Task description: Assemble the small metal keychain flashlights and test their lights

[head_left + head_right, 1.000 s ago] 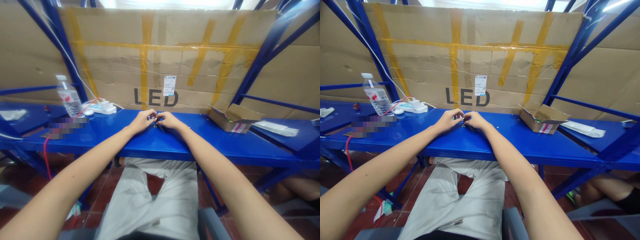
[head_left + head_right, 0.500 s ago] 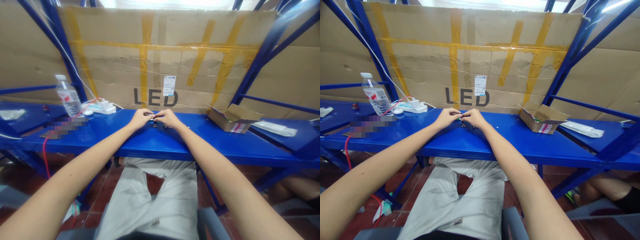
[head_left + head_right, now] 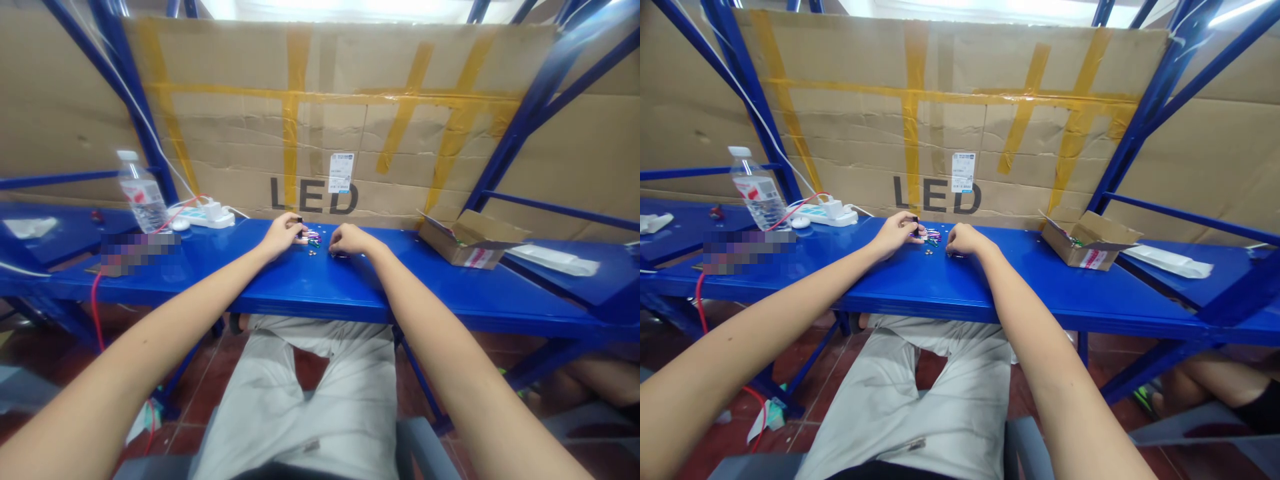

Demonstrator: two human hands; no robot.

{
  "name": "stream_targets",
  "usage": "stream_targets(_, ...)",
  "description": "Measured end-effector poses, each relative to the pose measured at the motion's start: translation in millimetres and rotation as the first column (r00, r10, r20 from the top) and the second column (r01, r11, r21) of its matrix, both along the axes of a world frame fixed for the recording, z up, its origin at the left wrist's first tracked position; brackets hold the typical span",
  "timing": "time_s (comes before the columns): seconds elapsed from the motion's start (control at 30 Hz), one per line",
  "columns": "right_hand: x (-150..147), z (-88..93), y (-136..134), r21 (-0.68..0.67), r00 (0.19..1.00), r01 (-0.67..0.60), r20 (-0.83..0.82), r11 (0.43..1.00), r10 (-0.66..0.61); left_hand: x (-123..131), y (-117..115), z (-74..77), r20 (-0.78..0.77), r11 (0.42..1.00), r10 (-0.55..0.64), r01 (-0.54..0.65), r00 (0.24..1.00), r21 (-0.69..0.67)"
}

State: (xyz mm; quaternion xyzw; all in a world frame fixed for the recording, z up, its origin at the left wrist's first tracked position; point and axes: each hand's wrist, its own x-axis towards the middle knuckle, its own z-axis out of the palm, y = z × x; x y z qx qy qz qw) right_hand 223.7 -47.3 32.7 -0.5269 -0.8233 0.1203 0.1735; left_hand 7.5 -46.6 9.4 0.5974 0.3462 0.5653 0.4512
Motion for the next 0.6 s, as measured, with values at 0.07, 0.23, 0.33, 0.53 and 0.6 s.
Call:
stream_targets(0.07,-2,-3.1,2,-0.028,1.0,-0.001,0.017,1.0,0.002,0,3,-2.2,-0.01,1.0,-0.004,0.004,1.0,0.007)
stream_targets(0.23,-8,-4.5,5,0.138,0.974,-0.07,-0.206,0.988,0.098,-4,9,-7.8,-0.127,0.996,-0.009,0.02,0.992,0.083)
stream_targets(0.33,-14,-3.8,4,0.26,0.865,-0.094,-0.456,0.961,0.208,-5,6,-9.1,-0.215,0.989,-0.016,0.048,0.976,0.143)
stream_targets(0.53,-21,-7.9,6,0.274,0.749,-0.131,-0.602,0.953,0.276,-5,-3,-7.3,-0.403,0.983,0.01,0.064,0.915,0.17)
stream_targets(0.6,-21,-9.8,8,0.27,0.753,-0.145,-0.594,0.952,0.284,-6,-2,-7.6,-0.433,0.972,0.018,0.085,0.901,0.219)
